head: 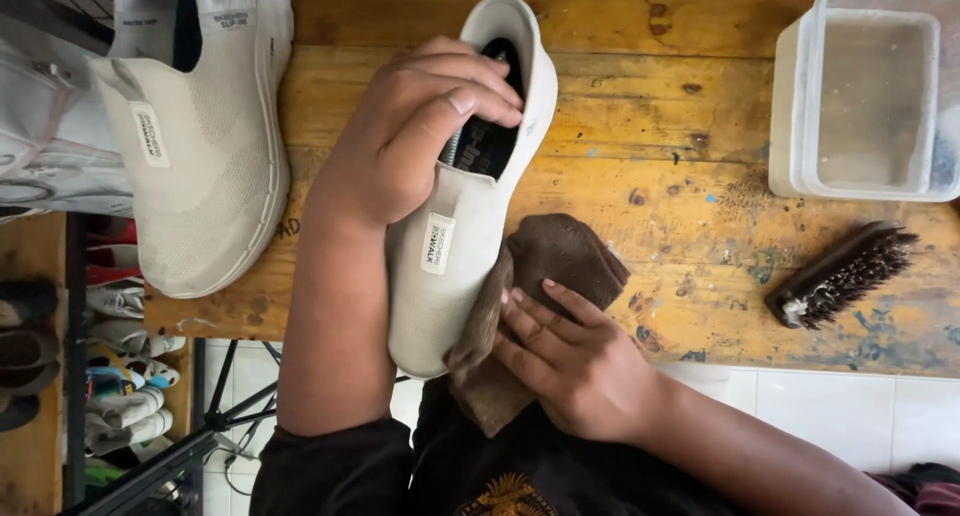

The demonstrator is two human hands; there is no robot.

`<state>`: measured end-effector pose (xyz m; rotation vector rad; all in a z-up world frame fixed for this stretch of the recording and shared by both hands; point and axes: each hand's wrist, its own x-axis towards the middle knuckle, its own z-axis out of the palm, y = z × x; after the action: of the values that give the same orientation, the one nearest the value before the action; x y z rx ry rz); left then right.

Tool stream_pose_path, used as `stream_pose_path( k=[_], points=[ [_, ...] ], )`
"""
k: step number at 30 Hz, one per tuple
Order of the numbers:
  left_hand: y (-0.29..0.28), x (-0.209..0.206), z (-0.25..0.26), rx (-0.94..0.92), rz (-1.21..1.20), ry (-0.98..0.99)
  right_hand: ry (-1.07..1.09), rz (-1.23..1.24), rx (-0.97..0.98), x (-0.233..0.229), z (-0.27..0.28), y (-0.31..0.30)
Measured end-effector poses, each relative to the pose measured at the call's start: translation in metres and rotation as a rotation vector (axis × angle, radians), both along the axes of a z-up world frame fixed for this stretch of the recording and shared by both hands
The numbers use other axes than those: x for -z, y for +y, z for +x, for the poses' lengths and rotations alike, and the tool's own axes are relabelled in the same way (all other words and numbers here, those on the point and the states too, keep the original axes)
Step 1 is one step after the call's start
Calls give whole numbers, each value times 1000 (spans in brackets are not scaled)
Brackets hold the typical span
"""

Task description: The person cleans a white slip-on shoe using a brush and a cloth. They scrub the shoe's exterior with the brush, wipe it with the cloth, and dip the brush into a container of water to clean it before resuming scrubbing.

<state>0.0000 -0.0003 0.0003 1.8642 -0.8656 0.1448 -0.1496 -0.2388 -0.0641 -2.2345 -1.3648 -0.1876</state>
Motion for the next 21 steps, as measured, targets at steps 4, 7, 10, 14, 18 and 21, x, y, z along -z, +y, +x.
stream_pose_path(
  k=[4, 7, 10, 14, 18, 21],
  points=[
    [0, 2, 0, 16, -19, -11, -11, -42, -51, -3, 1, -7],
    [0, 1, 0, 18, -10, -11, -1, -48, -87, -9, 7, -11],
    [0, 2, 0, 14, -2, -9, 74, 0, -130, -13, 15, -19],
    [1, 2, -1, -3, -3, 14, 417, 241, -105, -19, 28, -38],
    [2, 6, -1, 2, -32, -4, 789, 484, 283, -15, 24, -49],
    [1, 5, -2, -20, -23, 28, 518, 841, 468, 2, 22, -53]
  ],
)
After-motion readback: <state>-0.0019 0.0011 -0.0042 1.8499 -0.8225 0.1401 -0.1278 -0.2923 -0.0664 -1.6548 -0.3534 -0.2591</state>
